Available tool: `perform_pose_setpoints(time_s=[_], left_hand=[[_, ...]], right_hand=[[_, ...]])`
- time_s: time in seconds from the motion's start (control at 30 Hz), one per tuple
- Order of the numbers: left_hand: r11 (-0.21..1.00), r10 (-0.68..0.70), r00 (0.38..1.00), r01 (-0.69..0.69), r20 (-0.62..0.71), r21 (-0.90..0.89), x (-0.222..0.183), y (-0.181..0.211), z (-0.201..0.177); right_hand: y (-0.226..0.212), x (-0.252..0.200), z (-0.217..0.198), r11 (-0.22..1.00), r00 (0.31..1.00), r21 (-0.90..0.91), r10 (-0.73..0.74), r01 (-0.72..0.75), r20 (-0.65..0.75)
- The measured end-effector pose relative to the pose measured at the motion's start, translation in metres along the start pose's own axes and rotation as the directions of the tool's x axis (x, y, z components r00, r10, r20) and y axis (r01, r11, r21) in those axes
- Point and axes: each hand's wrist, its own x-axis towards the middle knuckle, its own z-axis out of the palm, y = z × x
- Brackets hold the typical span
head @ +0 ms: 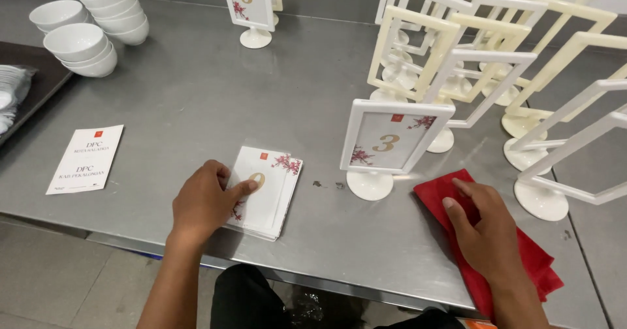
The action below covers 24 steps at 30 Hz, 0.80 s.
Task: Cleaning plastic table number stands with a cloth and inserting table number cards into them on a stainless steel prep table.
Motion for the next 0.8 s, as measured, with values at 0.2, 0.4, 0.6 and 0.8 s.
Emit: perform_pose_setpoints(time_s=[0.2, 0.4, 0.6, 0.8], left_hand=[[0.996, 0.042, 0.991, -0.052, -0.127, -0.079, 0.0, -0.006, 0.005], [0.992, 0.042, 0.984, -0.061, -0.171, -0.111, -0.006, -0.012, 0.008], [0.815, 0.065, 0.996, -0.087, -0.059, -0.573, -0.017, -0.026, -0.003], [0.189, 0.408, 0.907, 0.029, 0.105, -0.981, -0.054, -0.048, 0.008]], right_hand=[[0.007, -0.004, 0.001, 0.995, 0.996, 0.043, -0.083, 0.085, -0.04], [0.012, -0.008, 0.007, 0.956, 0.954, 0.04, -0.287, 0.291, -0.092], [-0.006, -0.017, -0.012, 0.969, 0.969, 0.017, -0.247, 0.247, -0.004], [-0.01, -0.041, -0.025, 0.931, 0.942, -0.364, 0.156, -0.039, 0.298]])
